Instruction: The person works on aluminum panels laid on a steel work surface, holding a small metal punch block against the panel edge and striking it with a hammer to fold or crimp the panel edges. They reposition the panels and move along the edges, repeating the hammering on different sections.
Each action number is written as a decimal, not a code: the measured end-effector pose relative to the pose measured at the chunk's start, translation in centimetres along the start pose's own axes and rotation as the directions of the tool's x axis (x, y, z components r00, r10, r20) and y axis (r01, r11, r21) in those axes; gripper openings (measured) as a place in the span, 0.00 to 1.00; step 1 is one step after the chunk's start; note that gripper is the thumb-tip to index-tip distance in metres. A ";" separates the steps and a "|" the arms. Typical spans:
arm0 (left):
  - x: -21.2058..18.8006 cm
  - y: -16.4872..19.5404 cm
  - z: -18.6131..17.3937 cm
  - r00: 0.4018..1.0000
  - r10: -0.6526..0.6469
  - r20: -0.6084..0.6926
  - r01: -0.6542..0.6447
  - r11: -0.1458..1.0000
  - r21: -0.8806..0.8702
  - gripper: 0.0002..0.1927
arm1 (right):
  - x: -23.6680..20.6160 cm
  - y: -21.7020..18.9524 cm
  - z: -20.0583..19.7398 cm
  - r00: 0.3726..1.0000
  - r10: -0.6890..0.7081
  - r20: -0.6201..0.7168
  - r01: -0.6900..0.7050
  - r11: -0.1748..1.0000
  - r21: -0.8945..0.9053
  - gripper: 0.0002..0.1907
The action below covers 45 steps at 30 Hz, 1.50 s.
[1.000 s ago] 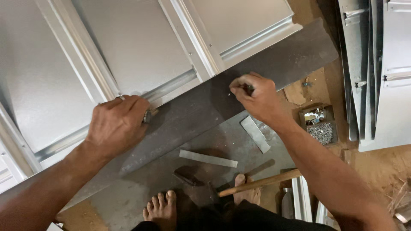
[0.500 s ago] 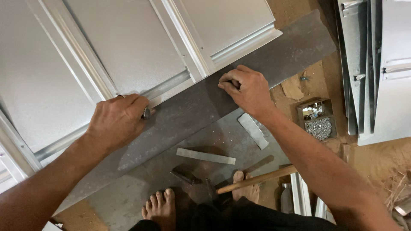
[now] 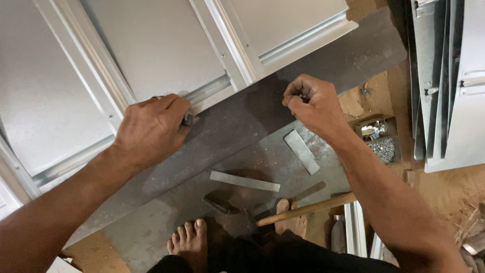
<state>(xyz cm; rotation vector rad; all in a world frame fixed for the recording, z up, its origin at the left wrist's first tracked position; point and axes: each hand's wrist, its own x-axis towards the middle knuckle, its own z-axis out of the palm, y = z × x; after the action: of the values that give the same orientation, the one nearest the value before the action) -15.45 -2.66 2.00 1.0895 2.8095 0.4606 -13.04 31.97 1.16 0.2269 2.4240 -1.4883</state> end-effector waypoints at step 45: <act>1.7 0.4 -1.1 0.979 -0.005 0.204 0.002 1.000 0.015 0.12 | -12.2 9.7 1.5 0.634 0.559 0.534 0.131 0.603 -0.787 0.21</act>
<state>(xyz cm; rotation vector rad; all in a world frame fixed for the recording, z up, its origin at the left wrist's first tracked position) -16.67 -1.55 3.24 1.0680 2.6398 0.3084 1.46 35.21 -3.77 -0.2246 1.9368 -0.1588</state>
